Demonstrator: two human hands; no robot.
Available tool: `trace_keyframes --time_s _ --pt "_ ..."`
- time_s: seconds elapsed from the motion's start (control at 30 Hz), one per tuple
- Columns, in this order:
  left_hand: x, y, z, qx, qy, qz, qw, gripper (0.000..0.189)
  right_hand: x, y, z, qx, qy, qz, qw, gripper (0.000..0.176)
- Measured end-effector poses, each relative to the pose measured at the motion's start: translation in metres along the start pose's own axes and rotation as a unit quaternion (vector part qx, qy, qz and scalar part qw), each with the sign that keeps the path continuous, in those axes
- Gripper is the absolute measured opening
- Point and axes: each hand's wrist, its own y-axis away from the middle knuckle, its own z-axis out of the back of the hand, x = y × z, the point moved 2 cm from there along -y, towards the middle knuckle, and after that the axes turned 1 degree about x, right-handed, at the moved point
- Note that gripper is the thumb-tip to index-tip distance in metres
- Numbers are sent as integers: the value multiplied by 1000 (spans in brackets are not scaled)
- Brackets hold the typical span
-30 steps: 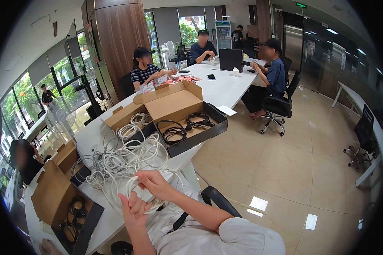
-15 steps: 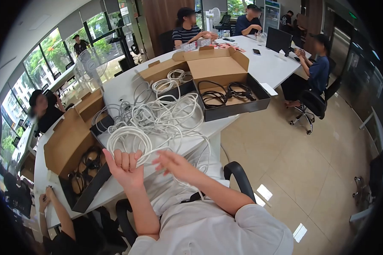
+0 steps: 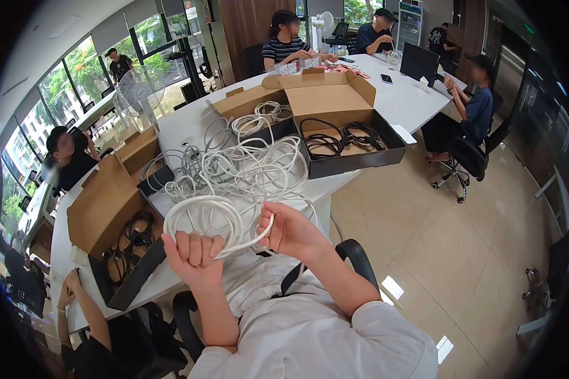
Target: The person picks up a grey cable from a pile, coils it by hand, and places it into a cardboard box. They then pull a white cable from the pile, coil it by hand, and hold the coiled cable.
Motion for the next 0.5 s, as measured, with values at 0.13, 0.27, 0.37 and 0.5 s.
trace_keyframes --time_s 0.13,0.27,0.37,0.5 --pt "-6 3 -11 16 -57 -28 998 53 5 3 -24 -165 20 40 985 24" --pt "-24 10 -22 40 -32 -62 997 52 7 4 -30 -204 218 61 952 32" --pt "-57 15 -41 64 17 -114 991 50 17 10 2 -209 488 134 837 32" --pt "-79 16 -40 94 8 -146 985 51 3 5 -8 -200 639 143 729 30"
